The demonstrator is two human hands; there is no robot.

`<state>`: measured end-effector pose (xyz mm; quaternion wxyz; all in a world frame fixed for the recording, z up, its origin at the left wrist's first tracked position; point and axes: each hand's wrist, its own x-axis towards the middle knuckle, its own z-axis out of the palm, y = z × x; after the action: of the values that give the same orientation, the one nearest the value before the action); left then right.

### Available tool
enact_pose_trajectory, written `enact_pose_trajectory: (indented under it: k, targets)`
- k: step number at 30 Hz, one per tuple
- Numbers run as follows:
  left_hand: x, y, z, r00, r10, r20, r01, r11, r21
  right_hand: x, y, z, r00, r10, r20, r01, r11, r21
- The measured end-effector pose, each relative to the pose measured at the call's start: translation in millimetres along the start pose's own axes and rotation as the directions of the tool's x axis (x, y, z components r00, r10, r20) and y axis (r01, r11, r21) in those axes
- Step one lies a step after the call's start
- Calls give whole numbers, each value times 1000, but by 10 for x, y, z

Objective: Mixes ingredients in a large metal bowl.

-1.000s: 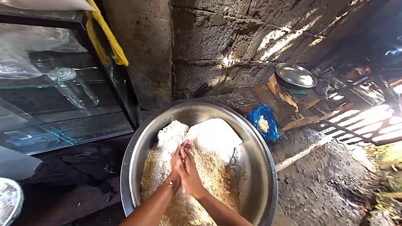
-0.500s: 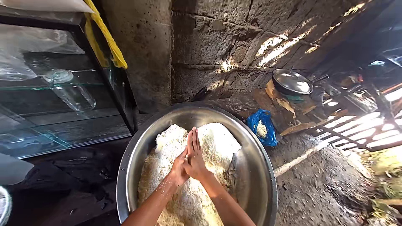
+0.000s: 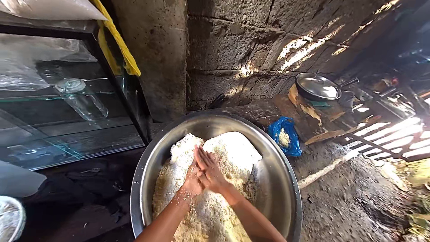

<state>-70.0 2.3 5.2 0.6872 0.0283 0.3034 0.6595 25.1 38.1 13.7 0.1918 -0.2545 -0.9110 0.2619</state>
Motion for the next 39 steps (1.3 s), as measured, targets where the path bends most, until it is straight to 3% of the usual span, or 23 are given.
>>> enact_pose_trajectory:
  k: [2,3,5,7,11,14,17,20,22,24,26,28,29,31,33,36,39]
  targets:
    - [48,76,-46,999,19,44,-20,1000,9,104,818,141,982,40,-185,-62,992,-114]
    - [77,118,-59,998,62,25,-63,997,47,168,1074,67,968,131,-214,-168,972,-164]
    - [180,176,-137,975,188,-118,-165,969,183,344,1399,-101,898,371,-238,-428,863,-268]
    - [293,148,-302,910,315,-271,-253,937,241,499,1453,-116,844,483,-234,-535,794,-290]
    - [368,17,-393,848,333,-411,-257,938,231,573,1052,181,861,489,-138,-508,831,-226]
    - [400,-45,-380,871,298,-391,-228,950,215,465,751,400,860,486,-156,-499,865,-54]
    - [381,-47,-363,882,293,-368,-206,944,257,122,539,664,925,349,-149,-327,933,152]
    - [348,23,-396,892,329,-311,-160,872,463,-335,477,573,989,145,5,-144,988,-63]
    - [327,41,-404,901,338,-272,-135,815,564,-652,461,327,975,198,106,-177,967,-182]
    - [308,23,-354,913,295,-281,-77,802,592,-902,308,116,891,430,148,-395,893,-213]
    - [271,-32,-313,932,235,-276,-6,770,638,-1141,107,64,710,673,206,-658,739,-143]
    - [226,-96,-250,954,182,-240,35,725,688,-1353,-42,117,569,777,269,-817,572,77]
    - [193,-124,-214,966,143,-216,50,715,697,-1416,-74,171,553,787,273,-833,513,207]
    - [112,-175,-160,980,45,-196,103,724,682,-1452,-74,256,607,771,193,-727,441,526]
    - [-7,-237,-131,978,-57,-202,177,739,650,-1372,-45,237,677,729,99,-523,383,761]
    - [-208,-347,-21,956,-151,-250,267,798,540,-1119,-13,85,703,710,39,-401,351,846]
    - [-300,-411,89,946,-183,-269,288,855,432,-940,71,33,747,658,-95,-354,515,780]
